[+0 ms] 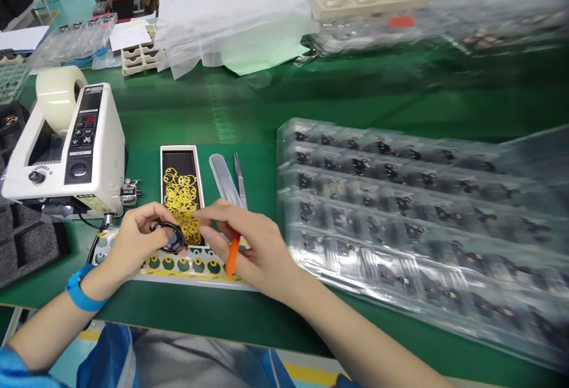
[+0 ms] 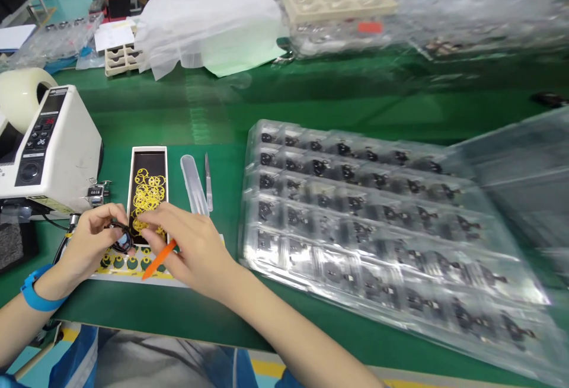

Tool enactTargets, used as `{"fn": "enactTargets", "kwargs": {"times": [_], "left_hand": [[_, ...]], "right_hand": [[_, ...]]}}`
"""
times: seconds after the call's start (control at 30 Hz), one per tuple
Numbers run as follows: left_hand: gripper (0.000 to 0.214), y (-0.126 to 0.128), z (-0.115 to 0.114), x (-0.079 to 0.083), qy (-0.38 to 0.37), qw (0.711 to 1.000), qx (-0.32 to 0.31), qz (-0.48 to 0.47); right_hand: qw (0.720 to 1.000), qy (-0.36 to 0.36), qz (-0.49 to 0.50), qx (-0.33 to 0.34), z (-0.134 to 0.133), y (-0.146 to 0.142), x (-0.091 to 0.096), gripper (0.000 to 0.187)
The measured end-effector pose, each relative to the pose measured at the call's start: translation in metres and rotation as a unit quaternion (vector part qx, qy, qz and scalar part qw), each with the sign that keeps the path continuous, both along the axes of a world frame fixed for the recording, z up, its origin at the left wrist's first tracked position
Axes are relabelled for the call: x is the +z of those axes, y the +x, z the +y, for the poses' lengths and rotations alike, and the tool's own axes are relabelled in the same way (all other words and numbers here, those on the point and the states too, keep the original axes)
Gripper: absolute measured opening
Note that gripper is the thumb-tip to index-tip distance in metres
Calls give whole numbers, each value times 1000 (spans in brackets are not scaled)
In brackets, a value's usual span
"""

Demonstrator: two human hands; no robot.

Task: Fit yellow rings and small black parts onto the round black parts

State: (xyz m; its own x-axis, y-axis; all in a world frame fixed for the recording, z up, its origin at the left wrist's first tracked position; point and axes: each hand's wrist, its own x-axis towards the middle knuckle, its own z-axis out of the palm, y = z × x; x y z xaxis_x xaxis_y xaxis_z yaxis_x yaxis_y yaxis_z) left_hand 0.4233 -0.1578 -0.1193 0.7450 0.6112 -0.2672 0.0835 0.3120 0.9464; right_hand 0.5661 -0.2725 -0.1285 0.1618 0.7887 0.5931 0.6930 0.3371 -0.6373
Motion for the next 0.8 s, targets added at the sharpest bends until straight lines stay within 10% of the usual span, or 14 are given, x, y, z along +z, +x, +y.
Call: {"fn": "enactTargets", "kwargs": {"times": [0.8], "left_hand": [[6, 4, -4, 4, 148, 989, -10, 19]], "right_hand": [[987, -130, 77, 57, 2, -13, -9, 12]]}}
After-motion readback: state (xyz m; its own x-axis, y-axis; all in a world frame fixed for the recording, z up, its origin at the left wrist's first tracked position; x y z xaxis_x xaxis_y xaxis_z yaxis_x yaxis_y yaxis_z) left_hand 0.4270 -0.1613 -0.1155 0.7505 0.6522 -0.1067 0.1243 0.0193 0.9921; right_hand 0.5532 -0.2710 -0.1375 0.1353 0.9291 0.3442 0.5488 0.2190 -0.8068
